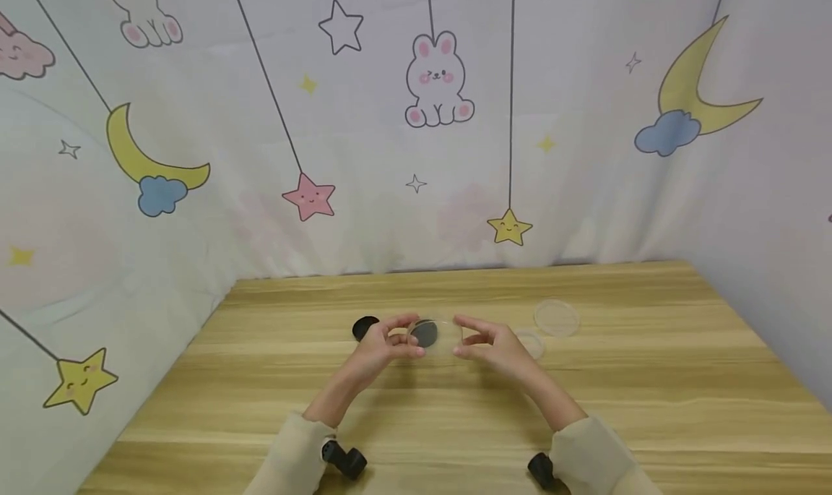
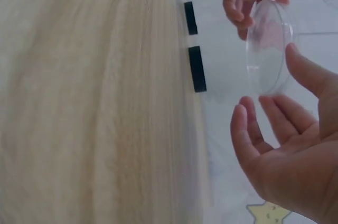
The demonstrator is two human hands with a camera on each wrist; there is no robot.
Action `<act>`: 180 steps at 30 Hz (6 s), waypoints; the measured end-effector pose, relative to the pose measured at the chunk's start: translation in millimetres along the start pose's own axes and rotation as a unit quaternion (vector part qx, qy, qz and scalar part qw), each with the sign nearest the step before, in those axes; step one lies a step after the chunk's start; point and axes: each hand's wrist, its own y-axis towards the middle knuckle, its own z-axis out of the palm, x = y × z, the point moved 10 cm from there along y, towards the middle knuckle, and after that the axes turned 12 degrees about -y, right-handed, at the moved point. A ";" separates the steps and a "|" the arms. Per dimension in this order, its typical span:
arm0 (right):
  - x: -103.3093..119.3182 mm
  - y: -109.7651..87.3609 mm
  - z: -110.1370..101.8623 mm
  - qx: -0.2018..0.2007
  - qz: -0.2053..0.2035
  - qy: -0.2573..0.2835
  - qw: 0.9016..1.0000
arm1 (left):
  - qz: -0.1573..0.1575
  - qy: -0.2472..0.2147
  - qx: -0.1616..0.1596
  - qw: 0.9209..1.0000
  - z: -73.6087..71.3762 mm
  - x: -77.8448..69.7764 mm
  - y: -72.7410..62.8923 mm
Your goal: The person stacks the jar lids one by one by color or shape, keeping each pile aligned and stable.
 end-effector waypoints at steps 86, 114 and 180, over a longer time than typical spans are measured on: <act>7.1 9.2 -6.8 0.061 -0.019 -0.039 0.997 | 0.041 0.242 0.045 0.968 3.2 3.7 -2.8; -54.5 -31.9 -153.6 -0.091 0.042 -0.026 0.995 | 0.108 0.206 -0.025 0.972 103.6 -22.7 52.7; -122.0 -32.1 -136.8 -0.062 0.108 -0.146 0.981 | 0.004 0.371 -0.233 0.899 154.6 34.8 113.9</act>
